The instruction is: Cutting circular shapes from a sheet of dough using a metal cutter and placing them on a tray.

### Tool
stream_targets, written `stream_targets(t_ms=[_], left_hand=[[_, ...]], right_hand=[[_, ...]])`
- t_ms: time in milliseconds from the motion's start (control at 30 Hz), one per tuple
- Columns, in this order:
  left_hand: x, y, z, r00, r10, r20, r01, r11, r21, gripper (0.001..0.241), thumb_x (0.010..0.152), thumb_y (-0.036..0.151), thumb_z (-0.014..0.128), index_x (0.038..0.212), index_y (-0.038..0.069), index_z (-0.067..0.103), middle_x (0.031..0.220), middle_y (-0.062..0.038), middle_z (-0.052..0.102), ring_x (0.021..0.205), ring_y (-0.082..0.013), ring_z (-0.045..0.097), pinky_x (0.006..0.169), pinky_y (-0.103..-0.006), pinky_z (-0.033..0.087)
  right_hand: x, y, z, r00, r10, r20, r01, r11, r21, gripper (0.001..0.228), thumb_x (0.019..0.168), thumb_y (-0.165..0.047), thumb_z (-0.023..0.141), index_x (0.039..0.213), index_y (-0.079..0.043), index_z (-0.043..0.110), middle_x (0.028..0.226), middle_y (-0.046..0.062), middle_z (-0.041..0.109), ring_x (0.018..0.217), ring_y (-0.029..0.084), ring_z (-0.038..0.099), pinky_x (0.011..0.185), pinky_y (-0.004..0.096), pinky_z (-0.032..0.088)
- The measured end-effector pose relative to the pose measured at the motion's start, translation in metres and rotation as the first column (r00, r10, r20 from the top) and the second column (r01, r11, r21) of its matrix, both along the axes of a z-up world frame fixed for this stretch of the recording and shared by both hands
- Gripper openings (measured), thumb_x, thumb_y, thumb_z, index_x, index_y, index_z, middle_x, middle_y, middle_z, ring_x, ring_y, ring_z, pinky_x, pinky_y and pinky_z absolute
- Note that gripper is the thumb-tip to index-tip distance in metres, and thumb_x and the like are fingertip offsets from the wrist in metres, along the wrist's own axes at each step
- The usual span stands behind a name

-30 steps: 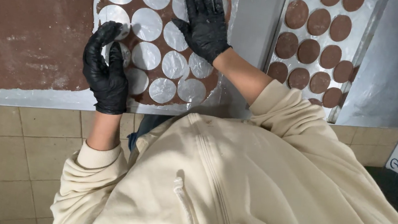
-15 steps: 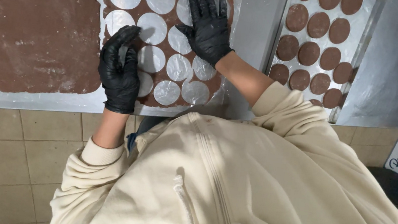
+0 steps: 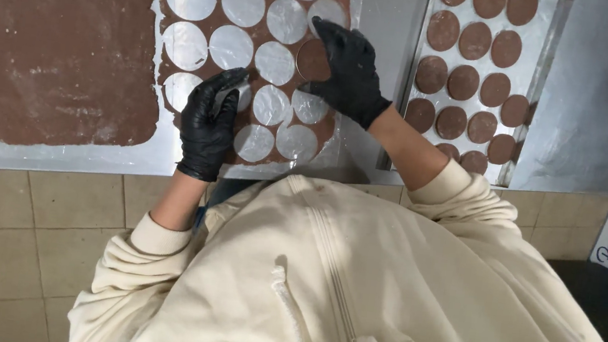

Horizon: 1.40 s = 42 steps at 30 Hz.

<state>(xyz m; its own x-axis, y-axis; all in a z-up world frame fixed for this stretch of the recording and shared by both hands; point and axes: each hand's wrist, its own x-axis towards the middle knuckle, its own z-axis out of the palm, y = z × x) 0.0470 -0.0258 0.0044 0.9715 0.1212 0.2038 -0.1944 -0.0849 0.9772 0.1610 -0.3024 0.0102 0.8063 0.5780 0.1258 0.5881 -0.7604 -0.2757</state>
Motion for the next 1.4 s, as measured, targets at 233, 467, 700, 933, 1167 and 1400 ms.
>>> stream_targets(t_ms=[233, 467, 700, 933, 1167, 1400], left_hand=[[0.007, -0.012, 0.005, 0.998, -0.069, 0.014, 0.069, 0.998, 0.007, 0.034, 0.102, -0.011, 0.061, 0.134, 0.001, 0.062, 0.133, -0.013, 0.07, 0.126, -0.0252, 0.066, 0.111, -0.036, 0.052], [0.003, -0.017, -0.008, 0.989, -0.141, -0.042, 0.136, 0.984, -0.114, 0.039, 0.1, -0.013, 0.056, 0.138, -0.001, 0.057, 0.137, -0.014, 0.067, 0.13, -0.0237, 0.065, 0.113, -0.0345, 0.051], [0.003, -0.022, -0.028, 0.988, -0.132, -0.082, 0.126, 0.989, -0.083, 0.04, 0.101, -0.014, 0.058, 0.139, -0.002, 0.058, 0.138, -0.014, 0.068, 0.13, -0.023, 0.066, 0.113, -0.034, 0.051], [0.034, -0.056, -0.008, 0.847, -0.451, -0.279, 0.079, 0.628, -0.774, 0.044, 0.108, 0.013, 0.053, 0.15, 0.003, 0.048, 0.148, -0.012, 0.058, 0.134, -0.0239, 0.059, 0.112, -0.0385, 0.051], [0.042, -0.078, -0.011, 0.719, -0.691, -0.079, 0.046, 0.16, -0.986, 0.054, 0.109, 0.023, 0.052, 0.158, 0.003, 0.039, 0.156, -0.012, 0.051, 0.144, -0.0259, 0.051, 0.121, -0.0431, 0.045], [0.039, -0.096, -0.002, 0.75, -0.66, -0.034, 0.079, 0.14, -0.987, 0.058, 0.108, 0.018, 0.054, 0.161, 0.006, 0.032, 0.157, -0.011, 0.047, 0.146, -0.0262, 0.047, 0.123, -0.0446, 0.045]], right_hand=[[-0.004, 0.006, 0.001, 0.995, -0.066, -0.075, 0.064, 0.997, -0.032, 0.112, 0.071, -0.043, 0.097, 0.16, -0.015, 0.034, 0.139, 0.014, 0.053, 0.128, 0.035, 0.05, 0.105, 0.051, 0.04], [0.006, 0.009, 0.014, 0.987, 0.001, -0.158, 0.001, 1.0, 0.016, 0.105, 0.065, -0.033, 0.098, 0.152, -0.014, 0.044, 0.128, 0.014, 0.055, 0.12, 0.038, 0.053, 0.093, 0.051, 0.044], [0.004, 0.003, 0.026, 0.995, 0.093, -0.018, -0.092, 0.993, 0.074, 0.095, 0.068, -0.028, 0.098, 0.148, -0.01, 0.05, 0.127, 0.014, 0.053, 0.118, 0.038, 0.054, 0.097, 0.049, 0.048], [-0.021, 0.009, 0.078, 0.988, 0.119, -0.094, -0.08, 0.937, 0.34, 0.09, 0.072, -0.02, 0.097, 0.147, -0.007, 0.048, 0.133, 0.021, 0.05, 0.13, 0.04, 0.05, 0.11, 0.047, 0.048], [-0.052, 0.008, 0.101, 0.982, 0.131, -0.133, -0.061, 0.9, 0.432, 0.086, 0.084, -0.025, 0.095, 0.152, -0.006, 0.045, 0.154, 0.016, 0.046, 0.145, 0.036, 0.046, 0.122, 0.045, 0.044], [-0.071, -0.008, 0.066, 0.979, 0.046, -0.196, 0.043, 0.902, 0.429, 0.075, 0.087, -0.031, 0.092, 0.147, -0.008, 0.053, 0.147, 0.013, 0.055, 0.14, 0.032, 0.052, 0.119, 0.044, 0.044]])
